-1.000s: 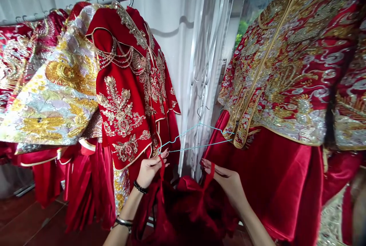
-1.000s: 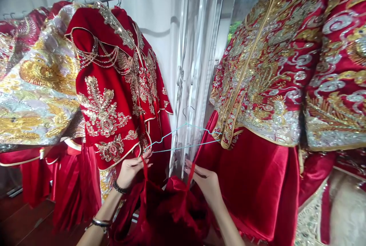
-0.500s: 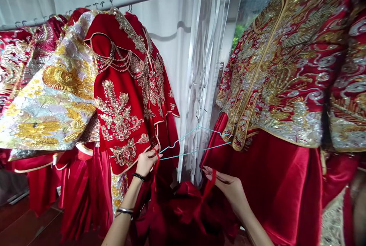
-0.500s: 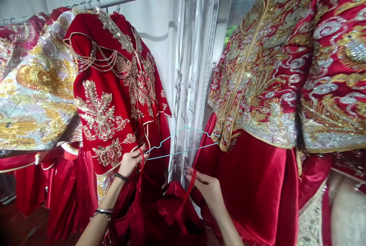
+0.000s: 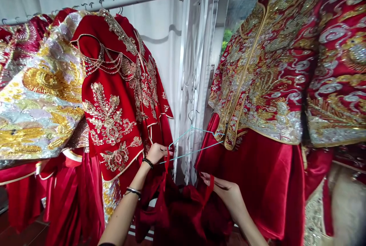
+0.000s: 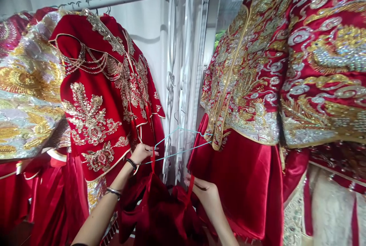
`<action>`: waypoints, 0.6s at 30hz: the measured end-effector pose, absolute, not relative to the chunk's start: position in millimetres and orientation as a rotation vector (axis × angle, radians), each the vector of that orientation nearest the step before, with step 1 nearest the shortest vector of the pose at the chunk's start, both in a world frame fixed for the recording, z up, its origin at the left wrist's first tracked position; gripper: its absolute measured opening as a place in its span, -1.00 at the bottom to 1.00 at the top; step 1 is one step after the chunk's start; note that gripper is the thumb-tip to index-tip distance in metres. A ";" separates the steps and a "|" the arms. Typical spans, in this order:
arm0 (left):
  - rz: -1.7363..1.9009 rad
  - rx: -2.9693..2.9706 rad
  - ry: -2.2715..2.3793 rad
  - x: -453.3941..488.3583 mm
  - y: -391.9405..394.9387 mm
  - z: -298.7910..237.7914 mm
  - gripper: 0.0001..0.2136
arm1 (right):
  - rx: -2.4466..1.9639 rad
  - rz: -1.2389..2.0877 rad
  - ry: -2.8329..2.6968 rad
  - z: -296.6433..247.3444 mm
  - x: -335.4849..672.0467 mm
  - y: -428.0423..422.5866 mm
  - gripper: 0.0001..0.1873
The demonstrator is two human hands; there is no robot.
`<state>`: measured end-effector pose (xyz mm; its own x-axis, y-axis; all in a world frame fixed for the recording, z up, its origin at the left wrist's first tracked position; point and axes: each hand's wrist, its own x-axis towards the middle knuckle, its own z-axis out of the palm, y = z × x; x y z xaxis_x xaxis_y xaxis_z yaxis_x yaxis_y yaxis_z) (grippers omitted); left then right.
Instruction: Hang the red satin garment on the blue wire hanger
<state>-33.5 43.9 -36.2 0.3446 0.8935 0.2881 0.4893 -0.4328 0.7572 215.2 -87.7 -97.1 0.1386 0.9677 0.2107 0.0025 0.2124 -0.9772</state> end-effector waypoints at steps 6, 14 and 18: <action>0.453 2.448 1.611 -36.9 34.8 11.0 -0.83 | -1.131 0.954 -1.207 -109.9 215.9 -89.2 -0.57; 1.161 2.858 1.509 14.7 15.9 29.9 -0.60 | -1.128 0.977 -1.177 -95.6 207.6 -89.7 -0.56; 1.349 3.395 1.179 67.8 11.2 11.5 -0.67 | -1.137 1.000 -1.168 -88.6 201.4 -91.2 -0.55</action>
<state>67.8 11.2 11.5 0.6154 0.2542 0.7461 0.7054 -0.6000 -0.3774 201.4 -91.2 -88.6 0.1369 0.9776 0.1601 -0.0082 0.1627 -0.9866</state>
